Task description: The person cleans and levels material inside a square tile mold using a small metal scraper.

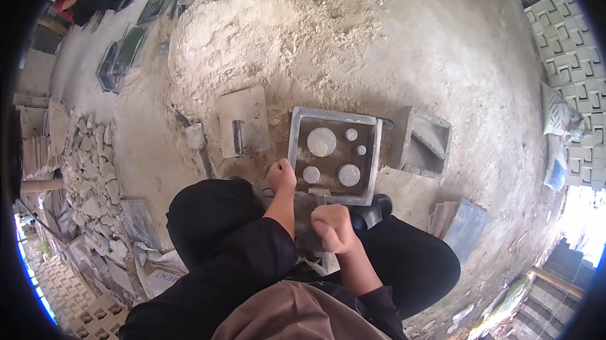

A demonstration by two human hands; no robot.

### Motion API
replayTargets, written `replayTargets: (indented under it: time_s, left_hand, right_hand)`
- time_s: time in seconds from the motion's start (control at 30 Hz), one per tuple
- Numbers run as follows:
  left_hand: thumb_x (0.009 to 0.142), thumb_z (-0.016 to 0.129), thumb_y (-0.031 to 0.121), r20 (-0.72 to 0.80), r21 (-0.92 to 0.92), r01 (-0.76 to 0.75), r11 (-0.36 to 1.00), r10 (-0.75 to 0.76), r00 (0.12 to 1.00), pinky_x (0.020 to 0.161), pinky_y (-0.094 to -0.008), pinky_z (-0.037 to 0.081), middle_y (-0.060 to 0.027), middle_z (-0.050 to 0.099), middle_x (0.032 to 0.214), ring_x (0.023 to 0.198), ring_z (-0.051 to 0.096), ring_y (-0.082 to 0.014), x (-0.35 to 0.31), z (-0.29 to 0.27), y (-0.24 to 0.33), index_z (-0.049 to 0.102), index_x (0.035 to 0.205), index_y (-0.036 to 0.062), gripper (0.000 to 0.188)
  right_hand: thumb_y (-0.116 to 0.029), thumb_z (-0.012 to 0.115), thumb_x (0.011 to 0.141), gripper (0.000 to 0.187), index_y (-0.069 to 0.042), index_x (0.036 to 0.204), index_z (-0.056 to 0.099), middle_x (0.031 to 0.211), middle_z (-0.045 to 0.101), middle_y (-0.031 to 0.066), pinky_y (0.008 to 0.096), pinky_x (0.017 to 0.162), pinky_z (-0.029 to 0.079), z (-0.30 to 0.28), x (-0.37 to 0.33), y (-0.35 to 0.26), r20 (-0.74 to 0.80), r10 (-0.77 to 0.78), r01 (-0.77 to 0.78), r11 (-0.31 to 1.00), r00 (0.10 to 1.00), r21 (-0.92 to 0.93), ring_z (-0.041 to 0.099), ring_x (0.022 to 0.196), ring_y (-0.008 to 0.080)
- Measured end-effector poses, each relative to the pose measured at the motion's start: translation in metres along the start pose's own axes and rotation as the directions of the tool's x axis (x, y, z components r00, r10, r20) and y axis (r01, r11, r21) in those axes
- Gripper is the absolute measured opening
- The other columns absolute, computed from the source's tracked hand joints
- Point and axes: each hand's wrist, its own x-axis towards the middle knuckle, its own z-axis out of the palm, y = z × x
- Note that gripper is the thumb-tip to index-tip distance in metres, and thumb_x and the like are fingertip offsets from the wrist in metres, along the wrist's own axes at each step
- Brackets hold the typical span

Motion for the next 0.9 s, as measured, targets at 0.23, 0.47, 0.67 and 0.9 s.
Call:
replayTargets:
  time_s: [0.23, 0.47, 0.67, 0.9]
  left_hand:
    - [0.075, 0.039, 0.034, 0.007, 0.038, -0.019, 0.999, 0.019, 1.000, 0.072, -0.0491, 0.043, -0.0208, 0.061, 0.083, 0.081, 0.056, -0.0412, 0.000, -0.001, 0.001, 0.061, 0.080, 0.0022, 0.039]
    - [0.075, 0.039, 0.035, 0.005, 0.049, 0.003, 0.999, -0.003, 1.000, 0.072, -0.0497, 0.043, -0.0211, 0.061, 0.083, 0.081, 0.056, -0.0413, -0.001, 0.001, 0.001, 0.061, 0.080, 0.0024, 0.040]
    - [0.075, 0.039, 0.035, -0.031, 0.042, -0.030, 0.999, 0.032, 0.999, 0.071, -0.0496, 0.044, -0.0208, 0.061, 0.082, 0.080, 0.057, -0.0410, -0.001, 0.001, 0.000, 0.062, 0.079, 0.0033, 0.040]
    - [0.075, 0.039, 0.035, -0.013, 0.037, -0.026, 0.999, 0.026, 1.000, 0.072, -0.0482, 0.044, -0.0204, 0.061, 0.083, 0.081, 0.057, -0.0406, -0.004, -0.003, 0.004, 0.062, 0.080, 0.0030, 0.040]
  right_hand:
    - [-0.020, 0.042, 0.070, 0.032, -0.003, 0.044, 0.034, 0.041, 0.036, 0.0065, 0.0309, 0.037, 0.026, -0.022, -0.008, 0.002, -0.228, 0.072, -0.060, 0.996, 0.971, 0.060, 0.036, 0.035, 0.0186]
    - [-0.017, 0.042, 0.068, 0.031, -0.003, 0.043, 0.032, 0.039, 0.036, 0.0069, 0.0275, 0.036, 0.029, -0.025, -0.011, 0.008, -0.436, -0.071, 0.086, 0.996, 0.897, 0.016, 0.036, 0.034, 0.0171]
    - [-0.017, 0.043, 0.068, 0.030, -0.003, 0.043, 0.033, 0.040, 0.036, 0.0065, 0.0274, 0.036, 0.029, -0.020, -0.012, 0.015, -0.479, -0.140, 0.168, 0.986, 0.866, 0.015, 0.036, 0.034, 0.0164]
    - [-0.019, 0.042, 0.070, 0.031, -0.003, 0.045, 0.033, 0.041, 0.036, 0.0067, 0.0290, 0.037, 0.030, -0.012, -0.003, 0.001, -0.376, -0.141, 0.165, 0.986, 0.916, 0.032, 0.037, 0.035, 0.0187]
